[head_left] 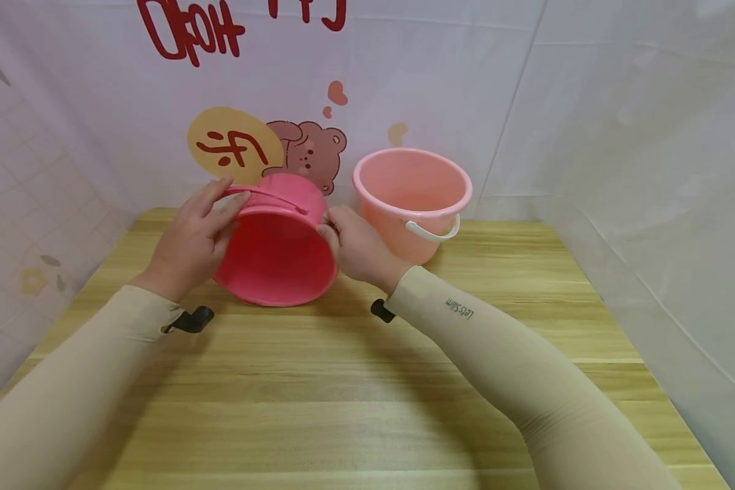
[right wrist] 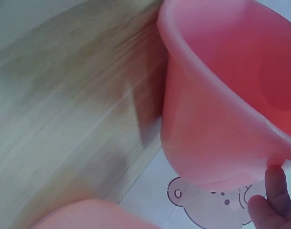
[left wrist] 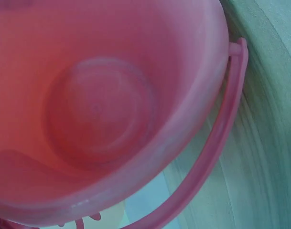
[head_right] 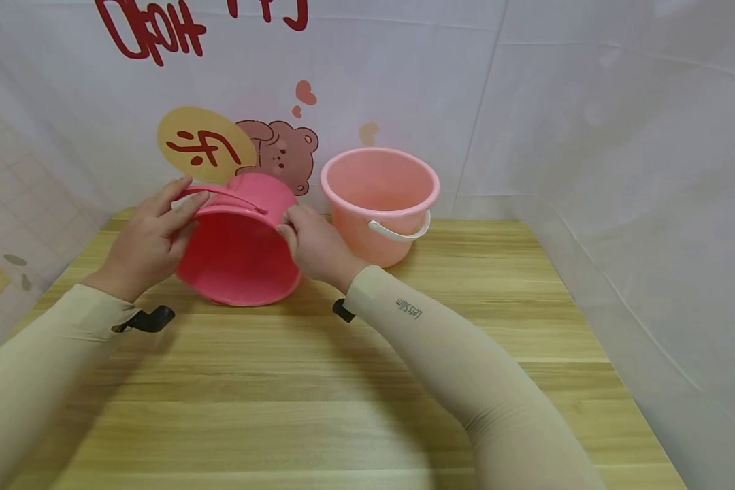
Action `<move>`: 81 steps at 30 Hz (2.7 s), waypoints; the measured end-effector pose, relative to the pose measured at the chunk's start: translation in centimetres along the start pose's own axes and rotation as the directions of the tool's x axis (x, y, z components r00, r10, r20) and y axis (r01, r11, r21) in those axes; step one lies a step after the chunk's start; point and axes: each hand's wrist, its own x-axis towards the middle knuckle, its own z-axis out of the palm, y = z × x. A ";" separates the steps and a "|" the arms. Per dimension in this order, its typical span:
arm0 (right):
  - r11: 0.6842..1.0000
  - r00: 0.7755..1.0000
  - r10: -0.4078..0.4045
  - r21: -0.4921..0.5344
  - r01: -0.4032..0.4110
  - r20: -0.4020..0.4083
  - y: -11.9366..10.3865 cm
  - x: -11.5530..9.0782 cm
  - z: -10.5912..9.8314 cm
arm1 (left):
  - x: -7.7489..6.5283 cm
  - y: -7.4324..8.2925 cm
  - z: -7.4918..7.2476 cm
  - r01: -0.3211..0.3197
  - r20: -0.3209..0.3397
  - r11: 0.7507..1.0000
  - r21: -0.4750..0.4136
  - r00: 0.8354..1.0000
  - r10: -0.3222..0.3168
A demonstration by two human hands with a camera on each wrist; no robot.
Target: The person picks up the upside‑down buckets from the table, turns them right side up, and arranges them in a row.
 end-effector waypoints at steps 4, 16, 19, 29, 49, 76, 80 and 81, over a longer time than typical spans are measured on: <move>1.000 1.000 0.004 0.009 -0.004 0.011 0.0 0.0 0.1 | 0.1 0.0 -0.1 -0.004 0.010 1.000 -0.013 1.000 0.004; 0.929 0.965 -0.260 -0.271 0.254 0.011 -0.1 -0.2 -0.1 | 0.4 0.3 -0.6 -0.011 0.055 1.000 -0.018 0.998 0.012; 0.918 0.958 -0.287 -0.283 0.278 0.009 0.0 -0.1 -0.2 | 0.6 0.3 -0.7 -0.018 0.060 1.000 -0.017 0.998 0.019; 0.912 0.951 -0.306 -0.295 0.285 -0.027 0.0 0.1 -0.3 | 1.2 0.6 -0.9 0.031 0.089 0.999 -0.035 0.996 -0.028; 0.949 0.958 -0.260 -0.216 0.230 -0.124 -0.1 0.3 -0.8 | 0.6 0.3 -1.4 0.099 0.064 0.991 -0.087 0.993 -0.094; 0.982 0.968 -0.186 -0.042 0.182 -0.170 1.2 0.4 -1.3 | 0.4 -0.3 -2.8 0.212 0.051 0.976 -0.048 0.976 -0.210; 0.989 0.978 -0.145 -0.037 0.141 -0.149 1.5 0.0 -1.2 | 0.6 -0.4 -2.9 0.237 0.065 0.970 -0.049 0.970 -0.234; 0.991 0.981 -0.133 -0.036 0.129 -0.144 1.4 0.0 -1.3 | 0.7 -0.4 -2.9 0.241 0.067 0.969 -0.049 0.969 -0.238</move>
